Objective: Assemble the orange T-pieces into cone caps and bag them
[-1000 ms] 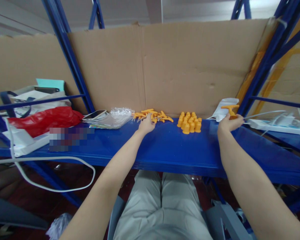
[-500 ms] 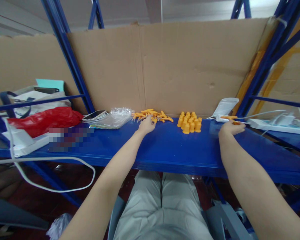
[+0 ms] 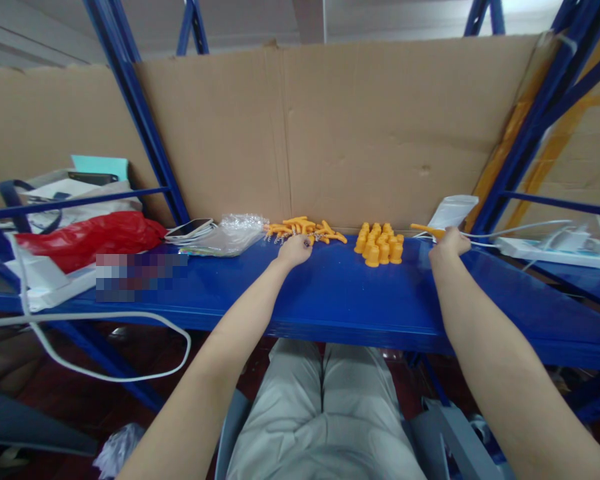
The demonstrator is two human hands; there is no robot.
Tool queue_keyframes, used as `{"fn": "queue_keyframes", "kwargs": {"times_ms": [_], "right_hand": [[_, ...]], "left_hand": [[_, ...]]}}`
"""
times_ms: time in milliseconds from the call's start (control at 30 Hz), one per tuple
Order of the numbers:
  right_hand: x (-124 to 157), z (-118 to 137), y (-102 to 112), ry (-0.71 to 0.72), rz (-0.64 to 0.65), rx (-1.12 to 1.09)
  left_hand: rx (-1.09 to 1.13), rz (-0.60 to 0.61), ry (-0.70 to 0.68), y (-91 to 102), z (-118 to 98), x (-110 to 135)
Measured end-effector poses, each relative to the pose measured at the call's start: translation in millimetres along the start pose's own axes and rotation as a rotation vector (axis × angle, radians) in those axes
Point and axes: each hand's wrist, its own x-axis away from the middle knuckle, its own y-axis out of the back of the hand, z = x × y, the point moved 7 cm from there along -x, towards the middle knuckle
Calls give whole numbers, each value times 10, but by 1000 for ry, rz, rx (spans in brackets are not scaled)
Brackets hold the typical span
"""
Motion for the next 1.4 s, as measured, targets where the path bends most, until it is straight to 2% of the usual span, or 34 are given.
{"fn": "queue_keyframes", "kwargs": {"times_ms": [100,167,233,433,500,600,733,800,900,1033,1100,1167,1233,1400], "right_hand": [[86,45,18,-175,-92,-77],[189,150,-29,-219,-90,-139],[319,282,-140,-216,-21,-285],[883,714,-511,63,279,-331],[1137,771,-666,103,444,-303],[1513,725,-851,82,667,-174],[1935,508,-1017,67,935,86],[2048,422,-1059,143,987,177],[2137,392,-1116,414,1030,278],[2267,368,-1180,776,1223,393],[2298,354,-1178,896,1292,478],[2267,357,-1160,942,1289,597],[2198,410,-1122,955,1233,707],[1871,711,-929,924,935,817]], "left_hand": [[22,-1,4,-5,8,-3],[33,1,12,-7,14,-4],[30,9,11,-11,12,-3],[-1,11,-4,-1,-3,-7],[2,3,13,3,16,-12],[11,-27,69,24,72,-17],[28,-47,106,48,107,-18],[43,-28,87,37,90,-24],[65,-9,30,5,46,-39],[84,7,-93,-63,-26,-51],[67,43,-157,-118,-63,-44],[20,83,-207,-175,-95,-33],[-36,116,-231,-222,-120,-22],[-97,159,-220,-258,-219,-12]]}}
